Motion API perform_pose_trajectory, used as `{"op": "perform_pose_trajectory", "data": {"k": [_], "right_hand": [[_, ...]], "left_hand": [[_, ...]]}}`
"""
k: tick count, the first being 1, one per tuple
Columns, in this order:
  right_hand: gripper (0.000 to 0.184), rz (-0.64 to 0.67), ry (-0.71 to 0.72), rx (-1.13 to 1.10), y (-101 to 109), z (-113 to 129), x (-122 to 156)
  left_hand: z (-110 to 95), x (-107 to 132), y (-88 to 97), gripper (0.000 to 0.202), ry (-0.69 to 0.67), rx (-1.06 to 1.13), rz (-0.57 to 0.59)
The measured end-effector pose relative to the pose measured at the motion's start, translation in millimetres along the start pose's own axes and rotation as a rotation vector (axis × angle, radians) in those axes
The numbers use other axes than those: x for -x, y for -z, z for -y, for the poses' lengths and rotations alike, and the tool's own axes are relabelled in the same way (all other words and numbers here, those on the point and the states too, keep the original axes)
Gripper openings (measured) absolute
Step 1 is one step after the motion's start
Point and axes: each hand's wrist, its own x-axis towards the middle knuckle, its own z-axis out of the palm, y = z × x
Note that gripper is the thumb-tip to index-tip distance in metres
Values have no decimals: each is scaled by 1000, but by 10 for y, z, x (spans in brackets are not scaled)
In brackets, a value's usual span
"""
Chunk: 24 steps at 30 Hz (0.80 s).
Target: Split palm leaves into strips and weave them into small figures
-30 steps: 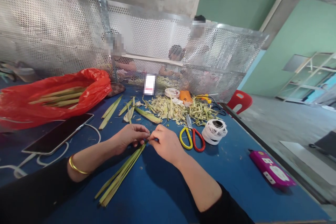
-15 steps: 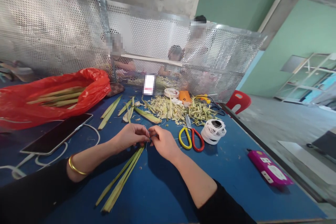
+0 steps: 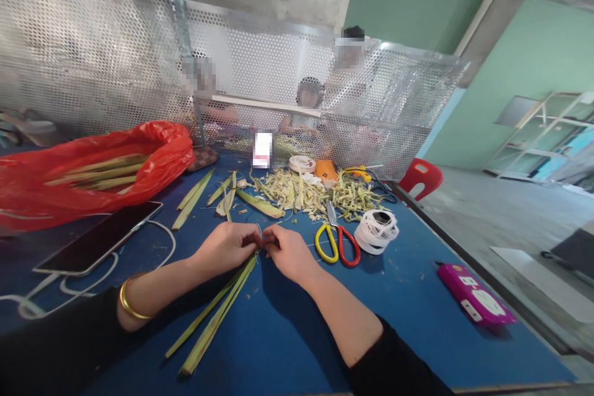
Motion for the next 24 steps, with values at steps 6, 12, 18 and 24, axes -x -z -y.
{"op": "perform_pose_trajectory", "data": {"k": [6, 12, 18, 24], "right_hand": [[23, 19, 9, 43, 5, -6, -1], [23, 17, 37, 60, 12, -3, -1], [23, -2, -34, -31, 11, -26, -18], [21, -48, -59, 13, 3, -28, -47]], "left_hand": [[22, 2, -6, 19, -10, -140, 14], [68, -14, -83, 20, 11, -164, -16], [109, -26, -94, 21, -1, -63, -20], [65, -18, -74, 15, -83, -114, -78]]}}
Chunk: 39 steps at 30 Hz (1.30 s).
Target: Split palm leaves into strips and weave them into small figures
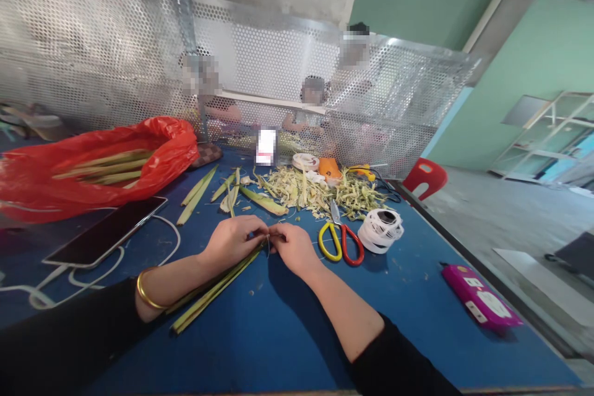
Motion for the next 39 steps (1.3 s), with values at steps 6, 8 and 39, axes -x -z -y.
{"op": "perform_pose_trajectory", "data": {"k": [6, 8, 39], "right_hand": [[17, -44, 5, -42, -31, -62, -22], [15, -60, 2, -30, -38, -68, -26], [9, 220, -131, 157, 375, 0, 71]], "left_hand": [[3, 5, -13, 16, -82, -53, -16], [7, 8, -17, 18, -125, -96, -12], [73, -13, 3, 13, 305, 6, -69]]}}
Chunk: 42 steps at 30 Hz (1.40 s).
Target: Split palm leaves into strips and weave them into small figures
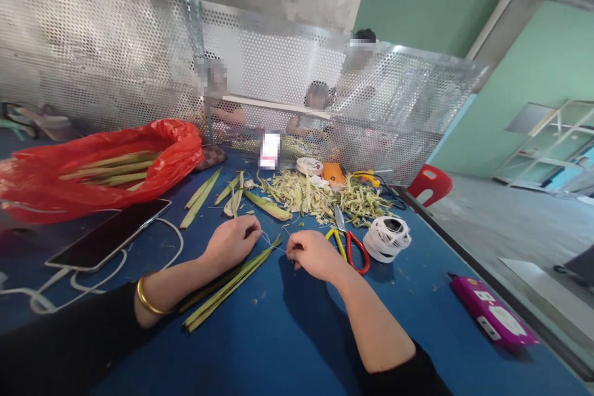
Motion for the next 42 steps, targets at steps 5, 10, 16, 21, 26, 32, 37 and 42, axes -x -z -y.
{"op": "perform_pose_trajectory", "data": {"k": [5, 10, 16, 21, 26, 32, 37, 42], "right_hand": [[8, 3, 53, 54, -58, 49, -22], [9, 22, 37, 47, -58, 47, -30], [15, -70, 165, -267, -116, 137, -14], [14, 12, 168, -671, -272, 170, -45], [17, 60, 116, -607, -275, 131, -74], [13, 103, 77, -349, -234, 88, -54], [12, 136, 79, -363, -243, 72, -41], [12, 106, 80, -402, -242, 64, -67]], "left_hand": [[-27, -25, -17, 15, 115, 483, 55], [-97, -34, -21, 15, 232, 998, 314], [-103, -41, -90, 13, 247, 916, 285], [-70, -37, -139, 14, 196, 851, 293], [-50, -24, -150, 14, 113, 748, 307], [-100, -5, -75, 12, 16, 548, 281], [-148, 1, -17, 12, -3, 488, 288], [-138, -12, -12, 12, 49, 527, 311]]}}
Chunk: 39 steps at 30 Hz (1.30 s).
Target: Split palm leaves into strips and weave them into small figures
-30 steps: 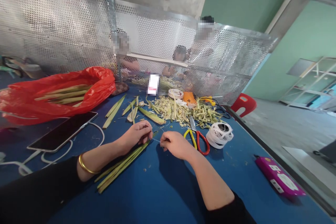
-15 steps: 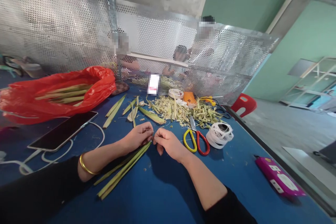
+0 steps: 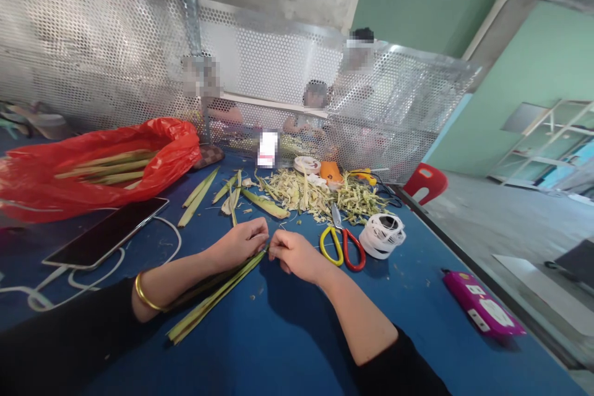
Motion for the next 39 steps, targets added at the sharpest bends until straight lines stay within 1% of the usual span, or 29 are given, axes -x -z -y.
{"op": "perform_pose_trajectory", "data": {"k": [4, 6, 8, 10, 13, 19, 21, 23, 25, 28, 30, 32, 34, 36, 39], "right_hand": [[18, -90, 31, -119, 9, 32, -17], [17, -135, 56, -164, 6, 64, -6], [15, -154, 69, -197, -4, 95, 11], [14, -146, 62, -238, -17, 113, 22], [16, -137, 33, -309, -35, 93, 11], [21, -192, -79, -491, -25, -5, -36], [21, -197, -95, -546, -12, -2, -37], [20, -208, -72, -562, -3, 18, -34], [22, -227, -49, -479, -4, 40, -35], [27, -194, -14, -216, -23, 53, -40], [21, -141, 34, -49, -40, 42, -44], [11, -125, 85, 60, -56, 20, -48], [9, -146, 109, 106, -68, -5, -52], [12, -179, 114, 116, -73, -24, -55], [12, -240, 71, 117, -65, -32, -60]], "left_hand": [[29, -1, 5, 12, 110, 112, 44], [37, 2, 6, 14, 167, 165, 61], [37, 5, 7, 17, 209, 202, 67], [29, 6, 8, 18, 232, 226, 74], [21, 4, 14, 18, 239, 248, 108], [63, -18, 51, 19, 195, 276, 232], [73, -19, 52, 17, 181, 239, 237], [70, -12, 46, 16, 160, 207, 212], [60, 0, 38, 17, 148, 201, 189], [42, 19, 31, 17, 122, 213, 184], [30, 27, 31, 17, 86, 207, 198], [18, 32, 31, 16, 53, 198, 211], [11, 33, 29, 14, 39, 191, 211], [12, 29, 23, 14, 48, 199, 194], [27, 15, 10, 19, 98, 225, 160]]}}
